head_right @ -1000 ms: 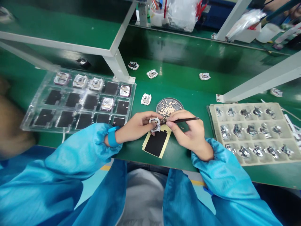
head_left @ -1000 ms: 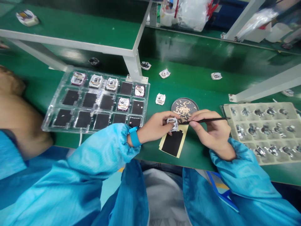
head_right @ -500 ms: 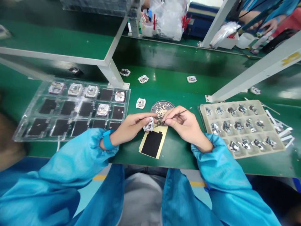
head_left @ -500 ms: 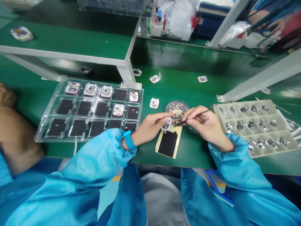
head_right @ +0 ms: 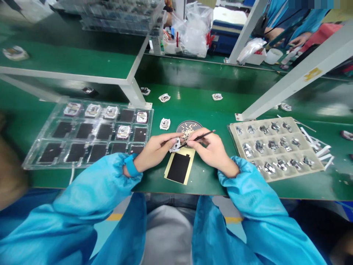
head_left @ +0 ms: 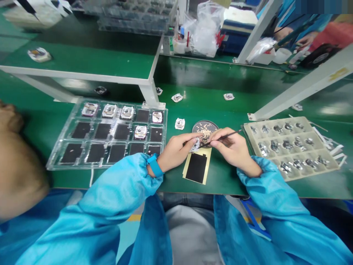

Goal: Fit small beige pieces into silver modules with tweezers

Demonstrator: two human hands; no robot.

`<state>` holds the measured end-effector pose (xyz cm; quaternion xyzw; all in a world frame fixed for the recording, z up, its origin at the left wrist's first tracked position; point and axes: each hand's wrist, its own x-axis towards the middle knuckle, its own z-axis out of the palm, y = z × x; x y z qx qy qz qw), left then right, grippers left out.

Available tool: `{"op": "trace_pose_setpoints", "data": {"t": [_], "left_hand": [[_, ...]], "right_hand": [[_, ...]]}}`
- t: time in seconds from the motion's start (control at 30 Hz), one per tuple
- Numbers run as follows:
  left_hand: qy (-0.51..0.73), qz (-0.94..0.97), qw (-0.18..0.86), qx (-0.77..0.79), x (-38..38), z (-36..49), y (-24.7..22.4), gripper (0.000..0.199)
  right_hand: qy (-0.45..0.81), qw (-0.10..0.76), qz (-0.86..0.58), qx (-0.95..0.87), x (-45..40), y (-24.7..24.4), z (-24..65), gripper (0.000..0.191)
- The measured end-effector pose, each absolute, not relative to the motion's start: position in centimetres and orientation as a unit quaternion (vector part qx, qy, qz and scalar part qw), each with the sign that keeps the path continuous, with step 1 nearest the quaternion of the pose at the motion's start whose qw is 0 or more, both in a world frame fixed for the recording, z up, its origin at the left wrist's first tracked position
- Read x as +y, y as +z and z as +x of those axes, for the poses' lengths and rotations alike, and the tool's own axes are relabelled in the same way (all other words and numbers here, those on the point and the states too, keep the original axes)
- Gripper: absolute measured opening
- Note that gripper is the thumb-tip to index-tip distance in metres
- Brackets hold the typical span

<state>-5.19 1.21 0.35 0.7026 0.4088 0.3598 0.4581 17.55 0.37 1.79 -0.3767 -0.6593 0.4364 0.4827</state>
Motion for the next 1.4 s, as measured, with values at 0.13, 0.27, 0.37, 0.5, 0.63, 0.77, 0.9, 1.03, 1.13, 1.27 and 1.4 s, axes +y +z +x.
{"op": "trace_pose_setpoints", "data": {"t": [0.13,0.27,0.37,0.5,0.63,0.77,0.9,1.03,1.13,1.27,1.4], "left_hand": [[0.363,0.684,0.481,0.411,1.7,-5.2,0.7,0.036],[0.351,0.635,0.536,0.432,1.9,-5.2,0.6,0.041],[0.343,0.611,0.563,0.438,2.2,-5.4,0.3,0.045],[0.337,0.580,0.599,0.438,2.3,-5.4,0.5,0.046],[0.324,0.534,0.648,0.437,2.2,-5.3,1.2,0.045],[0.318,0.501,0.692,0.411,2.4,-5.4,1.4,0.044],[0.330,0.521,0.677,0.401,2.4,-5.4,0.8,0.046],[0.338,0.515,0.679,0.400,2.1,-5.3,0.4,0.044],[0.328,0.519,0.672,0.413,2.0,-5.4,0.5,0.042],[0.306,0.547,0.650,0.429,2.0,-5.6,0.7,0.041],[0.300,0.556,0.634,0.445,2.2,-5.6,1.2,0.035]], "right_hand": [[0.515,0.458,-0.349,-0.635,0.9,2.1,18.2,0.021],[0.545,0.465,-0.354,-0.601,0.4,2.5,19.3,0.031],[0.536,0.511,-0.389,-0.548,-0.2,3.2,22.1,0.036],[0.302,0.531,-0.568,-0.552,0.1,4.6,29.2,0.038],[0.060,0.251,-0.783,-0.566,1.8,4.1,35.1,0.031],[0.076,0.118,-0.823,-0.551,3.5,2.7,36.4,0.036],[0.090,0.093,-0.831,-0.540,4.7,2.9,36.5,0.024],[0.064,0.102,-0.835,-0.536,4.6,3.8,36.6,0.017],[0.003,0.191,-0.813,-0.550,3.3,4.5,34.9,0.017],[0.096,0.368,-0.705,-0.599,1.5,5.8,28.6,0.016],[0.226,0.420,-0.563,-0.675,0.7,6.9,21.0,0.017]]}}
